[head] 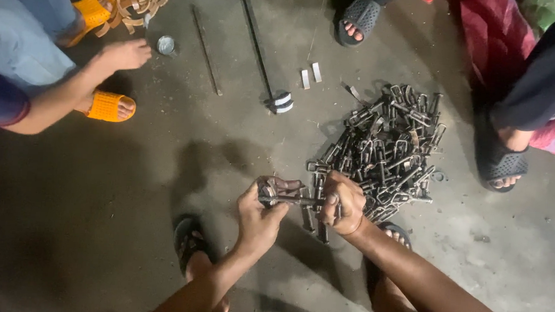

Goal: Assembling metal U-bolts with brackets and tightening them using a small hand tool while sitting on a workshop floor.

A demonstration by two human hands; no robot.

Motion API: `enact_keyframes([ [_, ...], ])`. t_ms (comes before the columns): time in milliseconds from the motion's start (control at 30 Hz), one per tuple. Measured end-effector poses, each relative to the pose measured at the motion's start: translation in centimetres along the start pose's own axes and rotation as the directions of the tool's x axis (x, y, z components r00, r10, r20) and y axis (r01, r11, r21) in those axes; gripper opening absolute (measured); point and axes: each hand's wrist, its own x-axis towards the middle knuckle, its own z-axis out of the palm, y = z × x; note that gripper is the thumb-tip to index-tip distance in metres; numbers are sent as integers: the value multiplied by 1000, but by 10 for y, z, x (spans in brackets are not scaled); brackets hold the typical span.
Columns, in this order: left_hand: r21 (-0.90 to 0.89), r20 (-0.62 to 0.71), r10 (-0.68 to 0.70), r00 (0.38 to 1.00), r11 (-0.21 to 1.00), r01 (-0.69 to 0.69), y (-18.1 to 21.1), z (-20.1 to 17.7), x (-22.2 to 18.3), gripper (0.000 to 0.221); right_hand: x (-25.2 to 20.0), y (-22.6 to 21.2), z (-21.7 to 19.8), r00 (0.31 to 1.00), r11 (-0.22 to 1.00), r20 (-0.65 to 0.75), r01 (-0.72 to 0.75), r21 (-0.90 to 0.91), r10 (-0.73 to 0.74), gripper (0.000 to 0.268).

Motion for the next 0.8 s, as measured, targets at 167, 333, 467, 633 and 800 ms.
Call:
enact_keyframes([
  [167, -131, 4, 3, 1000, 991, -3, -3, -1, -2, 22, 0, -5, 7, 998, 999, -43, -35, -4, 34, 38],
  [333, -110, 11, 32, 999, 993, -31, -9, -2, -2, 23, 14, -15, 9, 995, 996, -58, -81, -34, 79, 38],
  [467, -120, -3, 17, 1000, 993, -17, -11, -3, -1, 22, 1, -11, 6, 981, 980, -52, -188, -68, 185, 38],
  [633, -100, -13, 47, 999, 994, -48, -24, -7, 4, 25, -5, -9, 5, 983, 978, 11, -180, -110, 182, 35],
  [800, -7, -5, 115, 993, 993, -115, -40, -19, 15, 24, -35, 19, -20, 959, 948, 272, 156, -277, -79, 37],
])
